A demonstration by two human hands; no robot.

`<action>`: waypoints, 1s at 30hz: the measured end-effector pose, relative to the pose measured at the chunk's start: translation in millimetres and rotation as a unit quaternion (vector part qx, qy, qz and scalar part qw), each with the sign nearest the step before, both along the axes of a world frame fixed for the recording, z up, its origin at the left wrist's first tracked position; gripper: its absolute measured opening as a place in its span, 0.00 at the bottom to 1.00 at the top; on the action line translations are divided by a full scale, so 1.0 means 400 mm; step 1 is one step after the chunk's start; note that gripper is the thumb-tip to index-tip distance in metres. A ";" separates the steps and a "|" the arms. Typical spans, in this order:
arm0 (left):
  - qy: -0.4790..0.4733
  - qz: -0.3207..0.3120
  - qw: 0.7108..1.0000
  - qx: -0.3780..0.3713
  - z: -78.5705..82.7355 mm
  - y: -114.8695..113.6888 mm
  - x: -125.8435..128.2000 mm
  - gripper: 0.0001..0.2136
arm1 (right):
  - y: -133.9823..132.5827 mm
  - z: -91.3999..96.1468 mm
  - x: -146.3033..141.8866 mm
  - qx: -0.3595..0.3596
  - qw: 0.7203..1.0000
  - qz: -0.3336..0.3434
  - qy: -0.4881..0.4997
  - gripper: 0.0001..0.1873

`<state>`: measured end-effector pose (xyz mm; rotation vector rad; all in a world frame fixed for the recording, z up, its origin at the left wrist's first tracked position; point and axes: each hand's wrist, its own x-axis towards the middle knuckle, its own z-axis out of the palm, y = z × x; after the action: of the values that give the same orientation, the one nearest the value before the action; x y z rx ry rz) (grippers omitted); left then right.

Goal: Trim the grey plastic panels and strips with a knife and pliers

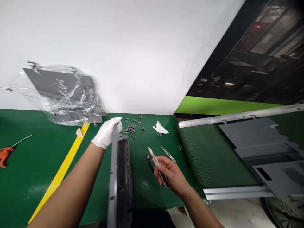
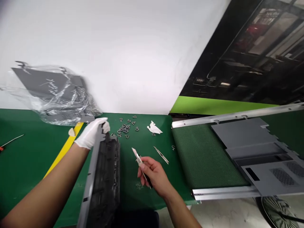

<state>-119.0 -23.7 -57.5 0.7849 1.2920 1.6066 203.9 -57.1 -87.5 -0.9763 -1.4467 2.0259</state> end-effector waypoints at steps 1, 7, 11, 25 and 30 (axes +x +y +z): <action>-0.007 -0.009 1.000 0.003 -0.005 0.001 0.003 0.21 | 0.017 0.035 -0.021 0.027 0.999 0.021 -0.003 0.20; -0.018 0.010 1.000 0.015 -0.022 0.006 0.028 0.20 | 0.136 0.232 -0.161 0.212 0.958 0.143 -0.134 0.20; 0.006 -0.012 1.000 0.007 -0.016 -0.001 0.029 0.20 | 0.186 0.270 -0.257 0.387 0.868 0.162 -0.264 0.28; 0.103 -0.045 0.992 0.060 0.006 0.005 0.023 0.15 | 0.212 0.323 -0.361 0.620 0.592 0.229 -0.461 0.29; 0.120 -0.044 0.991 0.050 0.018 -0.001 0.029 0.16 | 0.200 0.333 -0.361 0.642 0.560 0.230 -0.470 0.30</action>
<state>-107.3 -23.9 -50.4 1.1094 1.3321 1.5508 59.7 22.9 45.6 -0.9005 -3.1307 -0.1276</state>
